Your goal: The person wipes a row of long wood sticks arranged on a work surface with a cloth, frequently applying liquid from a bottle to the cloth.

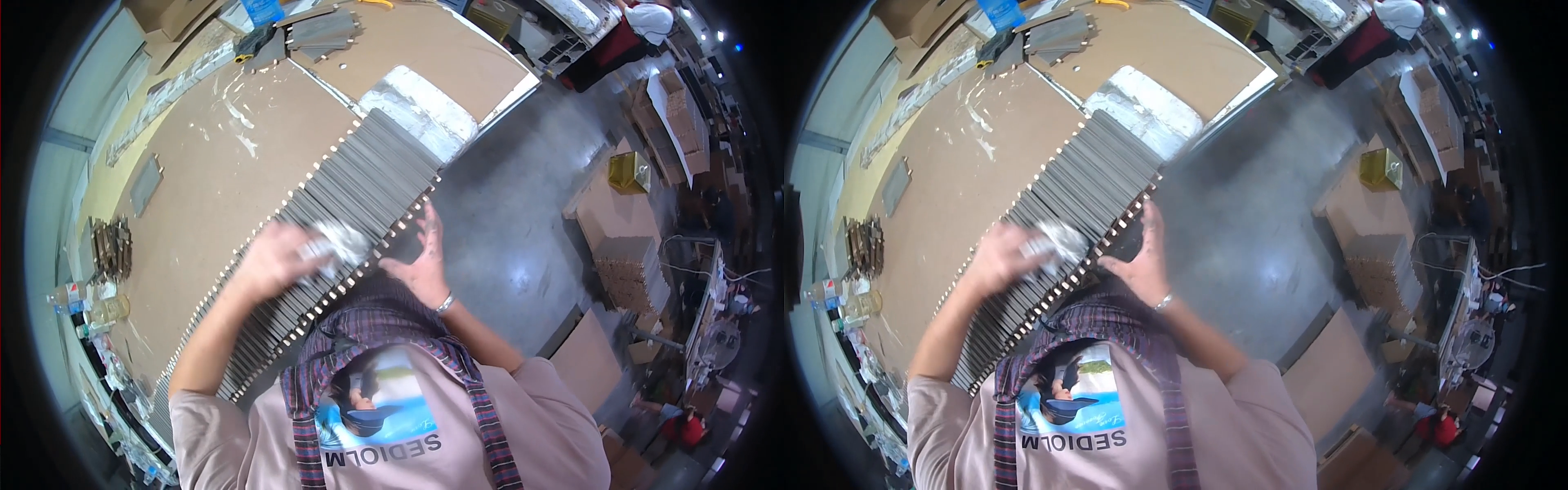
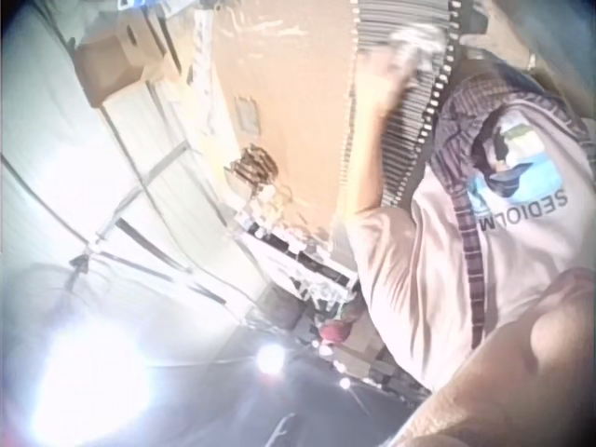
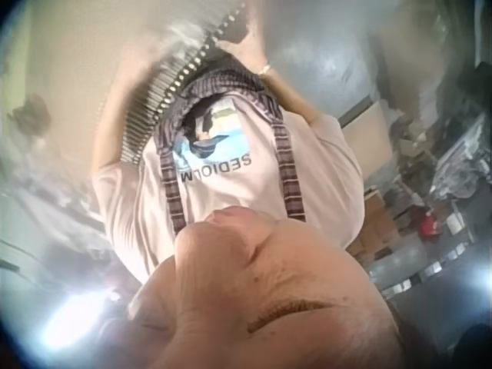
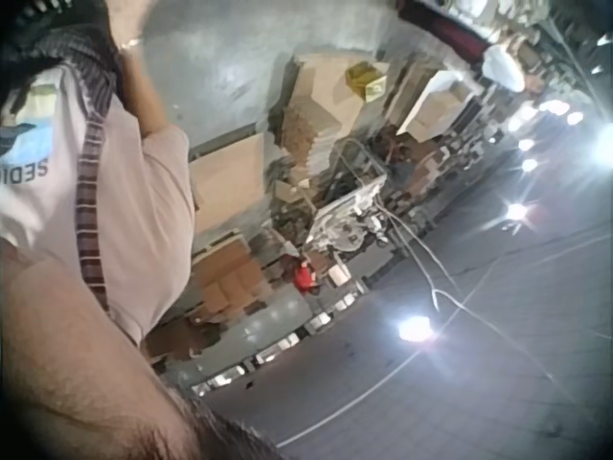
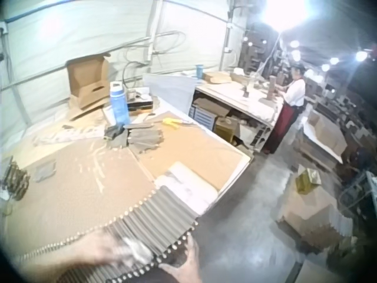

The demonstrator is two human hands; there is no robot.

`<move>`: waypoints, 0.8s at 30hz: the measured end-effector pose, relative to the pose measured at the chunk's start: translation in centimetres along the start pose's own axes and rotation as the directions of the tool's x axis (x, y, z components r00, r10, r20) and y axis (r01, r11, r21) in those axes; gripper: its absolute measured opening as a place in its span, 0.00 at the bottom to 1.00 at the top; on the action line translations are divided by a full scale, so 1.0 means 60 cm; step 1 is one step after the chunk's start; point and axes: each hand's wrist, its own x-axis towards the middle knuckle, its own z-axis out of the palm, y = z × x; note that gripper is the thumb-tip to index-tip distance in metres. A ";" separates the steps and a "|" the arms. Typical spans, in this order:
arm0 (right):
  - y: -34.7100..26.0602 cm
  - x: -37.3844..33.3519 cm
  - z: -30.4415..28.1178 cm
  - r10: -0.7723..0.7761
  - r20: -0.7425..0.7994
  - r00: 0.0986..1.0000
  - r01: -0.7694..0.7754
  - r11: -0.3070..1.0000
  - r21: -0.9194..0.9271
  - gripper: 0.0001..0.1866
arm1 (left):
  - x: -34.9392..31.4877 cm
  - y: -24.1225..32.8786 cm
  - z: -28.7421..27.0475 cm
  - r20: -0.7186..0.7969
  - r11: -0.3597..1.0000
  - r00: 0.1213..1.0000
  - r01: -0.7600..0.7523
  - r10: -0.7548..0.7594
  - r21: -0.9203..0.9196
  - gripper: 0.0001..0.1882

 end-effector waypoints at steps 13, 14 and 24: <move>-0.005 -0.013 0.038 0.018 0.060 0.998 -0.018 1.000 0.007 0.64 | -0.070 -0.125 0.000 -0.417 0.818 0.843 0.484 -0.340 0.311 0.17; -0.002 -0.018 0.042 0.015 0.062 0.998 -0.017 1.000 0.025 0.64 | -0.086 -0.165 -0.007 -0.495 0.761 0.754 0.599 -0.432 0.248 0.22; -0.001 -0.012 0.043 -0.048 0.054 0.997 0.051 0.997 -0.059 0.65 | -0.023 -0.153 -0.002 -0.544 0.799 0.756 0.553 -0.364 0.235 0.25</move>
